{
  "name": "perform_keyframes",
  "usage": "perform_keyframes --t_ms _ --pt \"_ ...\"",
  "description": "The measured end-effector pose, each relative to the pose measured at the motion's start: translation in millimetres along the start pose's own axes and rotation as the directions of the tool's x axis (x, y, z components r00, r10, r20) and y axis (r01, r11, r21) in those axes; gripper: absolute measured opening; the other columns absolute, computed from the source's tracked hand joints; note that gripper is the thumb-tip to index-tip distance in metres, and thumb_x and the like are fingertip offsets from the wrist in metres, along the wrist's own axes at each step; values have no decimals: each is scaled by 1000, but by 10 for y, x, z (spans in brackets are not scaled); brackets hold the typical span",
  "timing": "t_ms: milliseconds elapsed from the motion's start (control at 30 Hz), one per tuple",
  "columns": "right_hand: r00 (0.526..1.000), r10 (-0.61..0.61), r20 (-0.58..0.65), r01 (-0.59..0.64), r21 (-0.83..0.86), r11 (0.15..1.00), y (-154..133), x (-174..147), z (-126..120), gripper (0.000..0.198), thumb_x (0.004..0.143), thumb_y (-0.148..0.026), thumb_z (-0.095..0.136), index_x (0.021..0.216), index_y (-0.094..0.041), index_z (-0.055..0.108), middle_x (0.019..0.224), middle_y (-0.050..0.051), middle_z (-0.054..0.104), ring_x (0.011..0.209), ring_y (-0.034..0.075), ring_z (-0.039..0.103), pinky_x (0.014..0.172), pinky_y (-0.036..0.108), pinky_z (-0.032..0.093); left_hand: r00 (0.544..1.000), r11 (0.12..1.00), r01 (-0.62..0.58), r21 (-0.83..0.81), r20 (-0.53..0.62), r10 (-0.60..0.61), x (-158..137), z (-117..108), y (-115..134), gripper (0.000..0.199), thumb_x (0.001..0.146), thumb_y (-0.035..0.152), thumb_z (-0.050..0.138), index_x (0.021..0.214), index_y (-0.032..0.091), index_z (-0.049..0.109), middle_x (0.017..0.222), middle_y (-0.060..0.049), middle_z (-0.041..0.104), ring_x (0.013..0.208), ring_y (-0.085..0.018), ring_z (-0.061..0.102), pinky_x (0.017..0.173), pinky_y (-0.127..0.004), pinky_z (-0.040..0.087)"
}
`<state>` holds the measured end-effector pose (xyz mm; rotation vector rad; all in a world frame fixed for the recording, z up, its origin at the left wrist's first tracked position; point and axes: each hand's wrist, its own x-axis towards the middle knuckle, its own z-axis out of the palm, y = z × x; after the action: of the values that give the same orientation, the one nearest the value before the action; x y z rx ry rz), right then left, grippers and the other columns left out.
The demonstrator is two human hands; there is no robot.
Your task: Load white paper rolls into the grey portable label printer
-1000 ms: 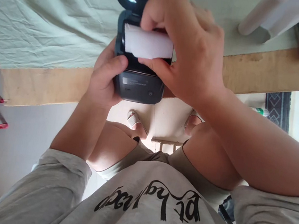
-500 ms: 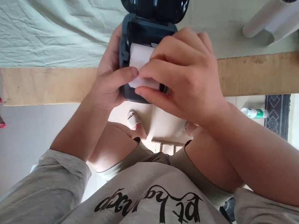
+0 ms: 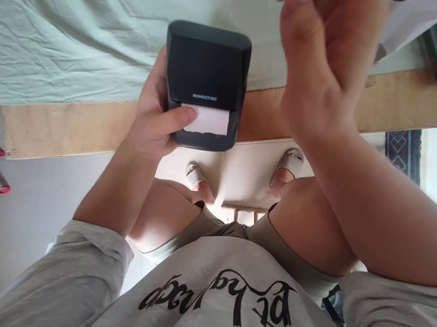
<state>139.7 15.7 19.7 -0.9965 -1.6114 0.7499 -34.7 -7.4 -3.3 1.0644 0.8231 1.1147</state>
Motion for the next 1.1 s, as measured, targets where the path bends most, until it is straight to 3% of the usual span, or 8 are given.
perform_keyframes --t_ms 100,167,267,367,533,733,867,1100 --pt "994 75 80 -65 -121 991 -12 -66 2 35 75 -35 35 106 -22 40 105 -2 42 97 1 43 85 15 40 1000 999 -22 -33 -20 22 -11 56 8 52 57 16 60 105 31 46 98 2 55 97 -16 50 80 -26 43" --pt "961 140 237 -106 -151 983 30 -107 15 45 73 -43 36 113 -23 32 111 -1 38 99 2 42 83 14 41 998 998 -34 -55 -50 31 -15 102 14 44 59 20 59 101 29 48 96 2 55 97 -15 51 77 -24 43" --pt "905 137 402 -84 -146 986 114 -138 48 62 69 -50 39 120 -21 19 112 2 36 85 -1 42 74 13 41 997 997 -14 -72 -72 9 -16 141 27 23 69 26 53 91 22 50 85 -1 54 81 -12 54 67 -24 43" --pt "897 126 423 -64 -158 985 139 -129 74 63 70 -50 38 120 -18 18 111 4 34 81 -3 38 70 10 39 996 997 47 -62 -71 -51 -13 133 37 16 71 27 50 86 21 52 76 -2 54 66 -11 52 57 -24 42" --pt "888 96 450 26 -256 966 88 -85 63 67 66 -49 44 119 -16 21 106 3 37 71 -4 35 61 10 35 995 993 34 -116 -89 -44 -9 120 42 17 70 20 50 87 22 51 71 0 53 63 -10 51 52 -22 40" --pt "915 128 383 -11 -295 956 107 -108 32 61 71 -50 36 120 -17 22 110 2 37 89 -1 39 79 12 38 996 960 84 -267 -13 -91 28 139 33 26 76 37 32 81 18 50 72 -3 53 72 -12 52 57 -24 40" --pt "924 102 368 -40 -174 984 110 -133 12 56 74 -45 32 122 -19 20 118 1 30 103 1 36 85 13 38 993 954 109 -279 -19 -119 48 85 -2 21 74 27 29 74 19 48 67 -1 46 61 -8 44 57 -24 38" --pt "885 38 463 81 -234 969 182 -89 0 77 64 -49 45 126 -15 15 113 6 33 101 5 37 89 17 37 996 954 41 -296 -62 -62 45 56 -38 16 74 23 33 71 19 49 62 0 44 59 -8 41 54 -22 34"
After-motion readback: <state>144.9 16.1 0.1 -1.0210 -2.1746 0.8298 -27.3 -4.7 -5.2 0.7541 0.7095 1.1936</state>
